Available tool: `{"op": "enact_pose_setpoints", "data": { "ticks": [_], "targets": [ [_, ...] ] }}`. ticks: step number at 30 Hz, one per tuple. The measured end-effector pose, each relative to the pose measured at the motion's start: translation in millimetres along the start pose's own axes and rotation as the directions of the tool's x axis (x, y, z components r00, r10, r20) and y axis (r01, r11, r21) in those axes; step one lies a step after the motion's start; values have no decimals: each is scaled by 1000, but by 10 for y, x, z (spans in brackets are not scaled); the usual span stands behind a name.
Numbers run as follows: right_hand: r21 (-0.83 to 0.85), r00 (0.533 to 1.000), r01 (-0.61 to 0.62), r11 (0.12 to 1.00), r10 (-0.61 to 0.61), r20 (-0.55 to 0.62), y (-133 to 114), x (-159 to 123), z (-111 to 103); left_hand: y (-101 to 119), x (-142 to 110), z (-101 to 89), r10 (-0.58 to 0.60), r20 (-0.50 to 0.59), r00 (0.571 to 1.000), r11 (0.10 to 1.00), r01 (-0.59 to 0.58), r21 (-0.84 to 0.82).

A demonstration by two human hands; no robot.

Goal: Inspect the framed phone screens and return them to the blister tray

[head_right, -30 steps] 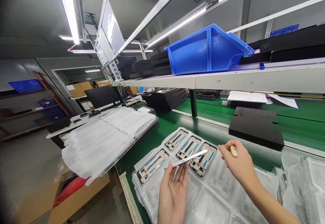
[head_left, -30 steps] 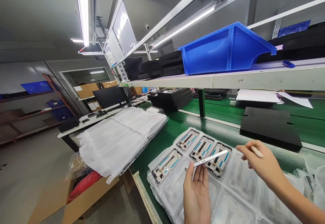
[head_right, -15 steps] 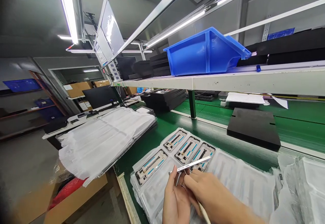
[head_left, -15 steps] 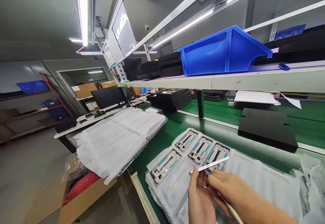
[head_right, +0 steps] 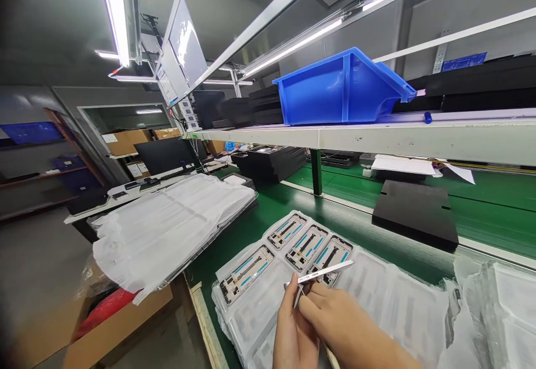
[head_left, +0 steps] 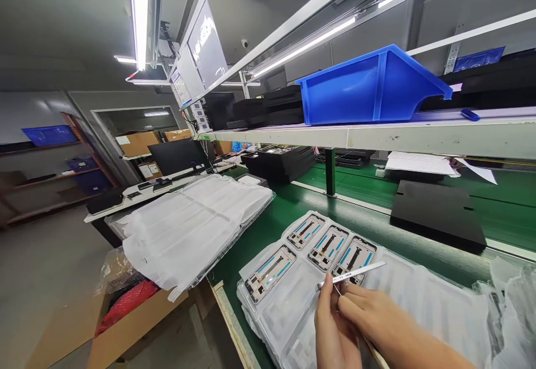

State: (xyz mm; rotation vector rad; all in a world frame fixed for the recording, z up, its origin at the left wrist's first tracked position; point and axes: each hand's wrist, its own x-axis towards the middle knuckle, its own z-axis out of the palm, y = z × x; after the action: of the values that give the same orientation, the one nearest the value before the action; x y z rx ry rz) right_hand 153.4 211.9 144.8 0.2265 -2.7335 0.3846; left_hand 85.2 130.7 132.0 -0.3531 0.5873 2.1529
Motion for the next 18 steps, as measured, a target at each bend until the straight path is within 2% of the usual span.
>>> {"op": "enact_pose_setpoints", "data": {
  "ticks": [3,8,11,13,15,18],
  "targets": [
    [-24,997,32,999,-34,-70,12,-15,-8,38,48,-103,-66,31,997,997,67,-41],
    [125,981,-4,992,28,-191,15,-34,-58,161,91,-246,103,-54,993,995,-102,19],
    [257,965,-50,965,112,-235,7,-38,-72,229,33,-265,185,-102,977,981,-179,73],
    [321,958,-76,944,159,-240,-4,-33,-79,251,-24,-259,227,-97,969,968,-214,129],
    [330,956,-71,941,159,-247,-20,-17,-94,249,-73,-248,227,-70,971,964,-214,157],
    [275,952,-13,961,96,-291,-49,16,-134,217,-112,-231,225,-64,972,965,-213,153]
  ]
}}
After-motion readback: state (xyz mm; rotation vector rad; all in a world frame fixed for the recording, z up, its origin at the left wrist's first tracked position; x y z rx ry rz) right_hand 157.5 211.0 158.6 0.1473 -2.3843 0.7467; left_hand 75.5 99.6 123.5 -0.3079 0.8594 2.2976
